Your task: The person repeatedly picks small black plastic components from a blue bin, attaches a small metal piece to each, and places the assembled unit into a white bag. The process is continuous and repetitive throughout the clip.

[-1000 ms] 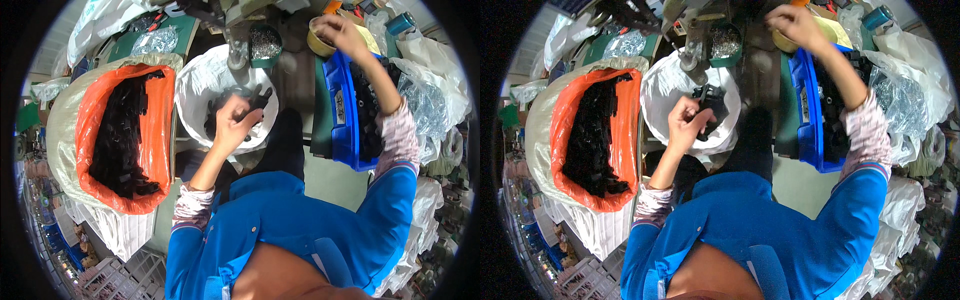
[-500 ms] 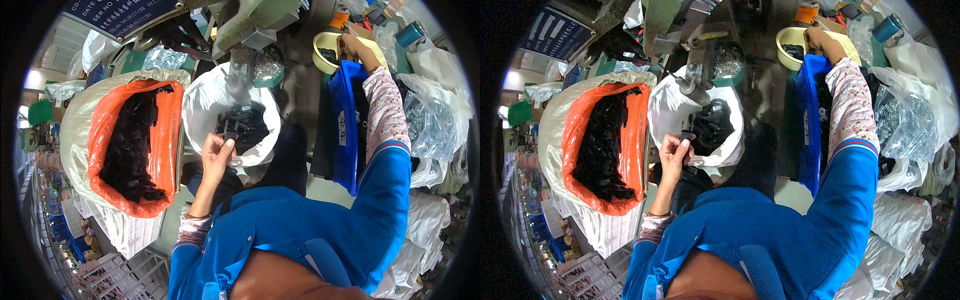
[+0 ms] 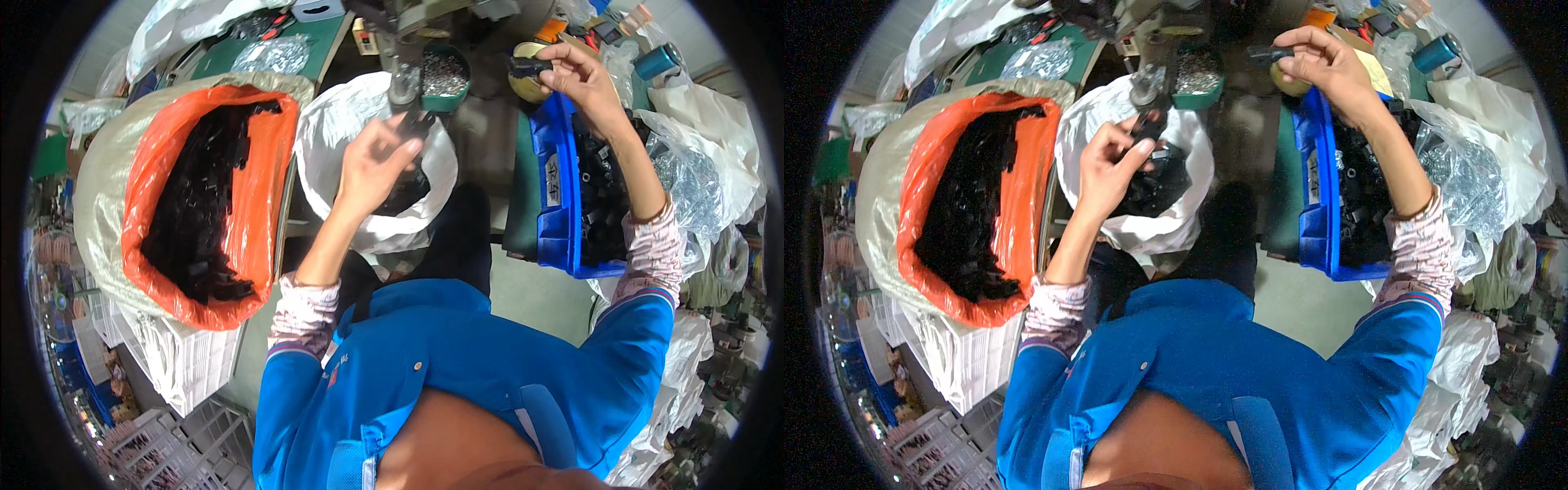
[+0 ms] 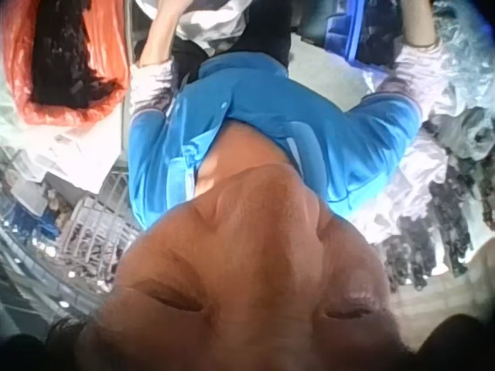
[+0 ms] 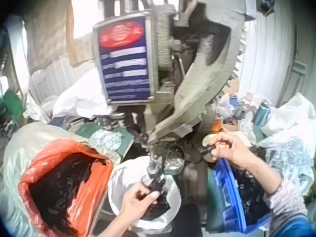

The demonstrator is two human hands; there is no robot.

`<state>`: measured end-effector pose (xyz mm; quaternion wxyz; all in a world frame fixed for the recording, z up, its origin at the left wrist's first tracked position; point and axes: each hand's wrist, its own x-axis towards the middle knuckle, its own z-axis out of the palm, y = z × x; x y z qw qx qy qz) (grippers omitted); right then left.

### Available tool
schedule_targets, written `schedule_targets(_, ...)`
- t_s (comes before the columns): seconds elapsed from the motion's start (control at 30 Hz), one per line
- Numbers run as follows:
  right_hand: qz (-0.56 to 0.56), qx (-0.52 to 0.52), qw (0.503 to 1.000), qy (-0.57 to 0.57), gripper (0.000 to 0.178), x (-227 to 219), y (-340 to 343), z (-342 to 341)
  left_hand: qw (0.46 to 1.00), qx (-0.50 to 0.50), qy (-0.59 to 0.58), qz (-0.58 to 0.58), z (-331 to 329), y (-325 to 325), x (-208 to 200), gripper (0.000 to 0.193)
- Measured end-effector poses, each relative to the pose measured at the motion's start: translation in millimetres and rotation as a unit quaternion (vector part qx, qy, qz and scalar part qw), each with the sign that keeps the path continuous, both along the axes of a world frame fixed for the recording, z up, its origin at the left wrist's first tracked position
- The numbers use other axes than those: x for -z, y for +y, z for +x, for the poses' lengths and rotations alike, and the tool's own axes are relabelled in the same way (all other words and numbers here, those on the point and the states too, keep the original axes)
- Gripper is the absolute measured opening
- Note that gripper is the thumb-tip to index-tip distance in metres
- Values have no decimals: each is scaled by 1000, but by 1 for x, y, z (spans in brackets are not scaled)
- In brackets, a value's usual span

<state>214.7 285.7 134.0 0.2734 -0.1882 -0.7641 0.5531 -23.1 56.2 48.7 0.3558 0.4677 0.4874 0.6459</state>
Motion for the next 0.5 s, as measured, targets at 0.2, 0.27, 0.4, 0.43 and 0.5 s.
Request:
schedule_targets(0.2,-49,-45,998,-1,23,-8,-86,-46,993,-30,95,56,-7,-5,-12,24)
schedule_targets(0.27,-31,-43,998,-18,24,-8,-98,-57,991,-37,110,63,-9,-12,-14,24)
schedule_targets(0.4,-57,-63,996,-40,24,-4,-103,-72,981,-52,172,79,-14,-22,-22,24)
schedule_targets(0.43,-67,-61,995,-36,24,-3,-104,-74,977,-53,187,83,-15,-24,-23,23)
schedule_targets(0.5,-40,-54,997,-48,24,-3,-107,-77,976,-64,192,84,-17,-27,-26,23)
